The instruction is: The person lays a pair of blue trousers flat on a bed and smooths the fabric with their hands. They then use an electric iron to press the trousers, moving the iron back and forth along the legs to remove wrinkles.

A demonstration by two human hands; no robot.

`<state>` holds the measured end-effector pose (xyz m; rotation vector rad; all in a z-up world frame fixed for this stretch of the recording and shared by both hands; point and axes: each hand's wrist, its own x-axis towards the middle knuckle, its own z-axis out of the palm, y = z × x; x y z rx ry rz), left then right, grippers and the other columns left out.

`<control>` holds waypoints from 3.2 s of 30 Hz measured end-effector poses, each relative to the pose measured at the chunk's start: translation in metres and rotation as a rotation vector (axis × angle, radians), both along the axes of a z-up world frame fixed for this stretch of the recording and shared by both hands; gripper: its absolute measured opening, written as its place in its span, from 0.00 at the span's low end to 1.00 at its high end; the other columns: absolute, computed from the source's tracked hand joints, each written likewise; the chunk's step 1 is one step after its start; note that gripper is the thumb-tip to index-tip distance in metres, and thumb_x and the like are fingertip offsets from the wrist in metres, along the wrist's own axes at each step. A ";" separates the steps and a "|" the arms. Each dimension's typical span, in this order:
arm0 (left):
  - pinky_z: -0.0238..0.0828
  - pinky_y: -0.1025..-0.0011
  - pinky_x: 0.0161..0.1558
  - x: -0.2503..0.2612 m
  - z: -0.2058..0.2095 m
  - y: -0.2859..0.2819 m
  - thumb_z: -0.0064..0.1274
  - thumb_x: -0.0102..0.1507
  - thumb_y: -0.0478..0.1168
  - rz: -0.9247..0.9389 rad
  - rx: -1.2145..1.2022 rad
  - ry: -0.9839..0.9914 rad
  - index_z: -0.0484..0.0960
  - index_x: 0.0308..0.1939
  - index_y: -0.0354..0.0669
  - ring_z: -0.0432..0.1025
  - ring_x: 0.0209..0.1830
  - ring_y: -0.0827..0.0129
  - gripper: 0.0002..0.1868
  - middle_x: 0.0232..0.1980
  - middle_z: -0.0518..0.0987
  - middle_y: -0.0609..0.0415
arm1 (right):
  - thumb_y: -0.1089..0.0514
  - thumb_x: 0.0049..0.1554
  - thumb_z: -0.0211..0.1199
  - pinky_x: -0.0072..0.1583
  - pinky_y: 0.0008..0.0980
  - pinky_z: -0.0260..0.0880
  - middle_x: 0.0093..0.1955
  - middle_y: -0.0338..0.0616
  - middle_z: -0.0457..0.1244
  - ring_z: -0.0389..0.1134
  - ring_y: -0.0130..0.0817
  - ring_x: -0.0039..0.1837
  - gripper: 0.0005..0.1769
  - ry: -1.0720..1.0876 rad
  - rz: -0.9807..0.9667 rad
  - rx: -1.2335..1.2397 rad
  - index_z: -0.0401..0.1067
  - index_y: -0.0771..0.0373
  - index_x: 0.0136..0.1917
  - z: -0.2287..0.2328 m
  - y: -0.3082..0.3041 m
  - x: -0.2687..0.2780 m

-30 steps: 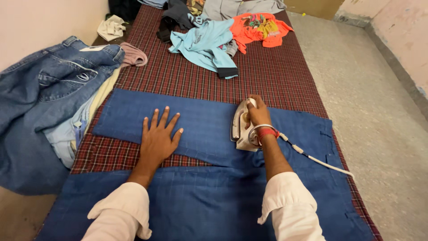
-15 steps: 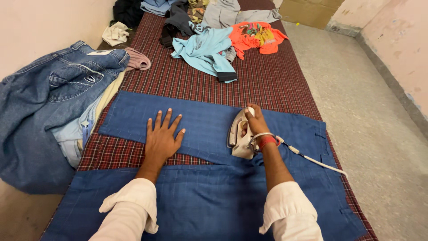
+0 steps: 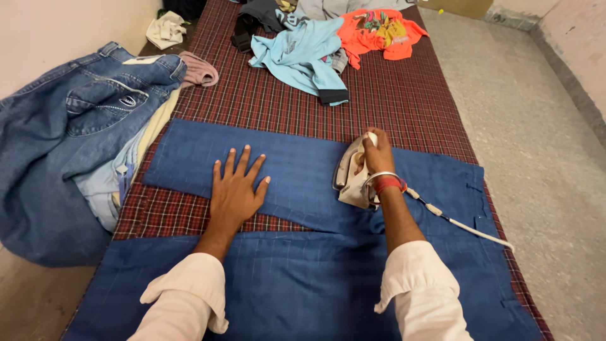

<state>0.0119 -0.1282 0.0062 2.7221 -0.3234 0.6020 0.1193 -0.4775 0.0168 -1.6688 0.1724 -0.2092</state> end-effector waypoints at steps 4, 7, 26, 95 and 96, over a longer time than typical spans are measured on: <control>0.42 0.37 0.72 0.001 0.001 0.000 0.43 0.67 0.59 -0.003 -0.011 0.008 0.73 0.71 0.55 0.53 0.78 0.43 0.31 0.78 0.63 0.44 | 0.55 0.64 0.56 0.28 0.40 0.70 0.45 0.45 0.64 0.66 0.34 0.30 0.18 0.001 -0.019 -0.114 0.64 0.60 0.66 0.003 -0.003 -0.002; 0.42 0.37 0.73 0.001 0.001 0.002 0.42 0.66 0.59 -0.008 -0.011 -0.002 0.73 0.71 0.55 0.53 0.79 0.43 0.31 0.78 0.63 0.44 | 0.51 0.64 0.57 0.36 0.37 0.75 0.48 0.50 0.68 0.72 0.37 0.37 0.20 -0.003 -0.044 -0.424 0.66 0.55 0.68 0.008 -0.013 -0.008; 0.42 0.38 0.73 0.003 0.000 0.000 0.42 0.67 0.59 0.007 0.018 0.032 0.72 0.72 0.54 0.53 0.79 0.44 0.31 0.79 0.62 0.44 | 0.55 0.63 0.57 0.29 0.38 0.72 0.45 0.48 0.66 0.67 0.35 0.29 0.16 0.071 -0.134 -0.284 0.66 0.57 0.64 0.010 -0.055 0.009; 0.44 0.37 0.73 -0.001 -0.003 -0.001 0.42 0.67 0.58 0.005 0.022 -0.013 0.72 0.73 0.56 0.54 0.79 0.43 0.31 0.79 0.63 0.45 | 0.56 0.61 0.56 0.28 0.38 0.72 0.43 0.47 0.66 0.68 0.35 0.28 0.18 0.134 -0.202 -0.196 0.64 0.56 0.65 0.028 0.001 -0.046; 0.44 0.37 0.73 0.000 -0.003 -0.001 0.42 0.67 0.58 0.005 0.024 -0.017 0.72 0.73 0.56 0.54 0.79 0.43 0.31 0.79 0.63 0.45 | 0.56 0.62 0.56 0.28 0.38 0.73 0.43 0.47 0.66 0.68 0.34 0.28 0.17 0.117 -0.199 -0.183 0.65 0.57 0.64 0.027 0.000 -0.042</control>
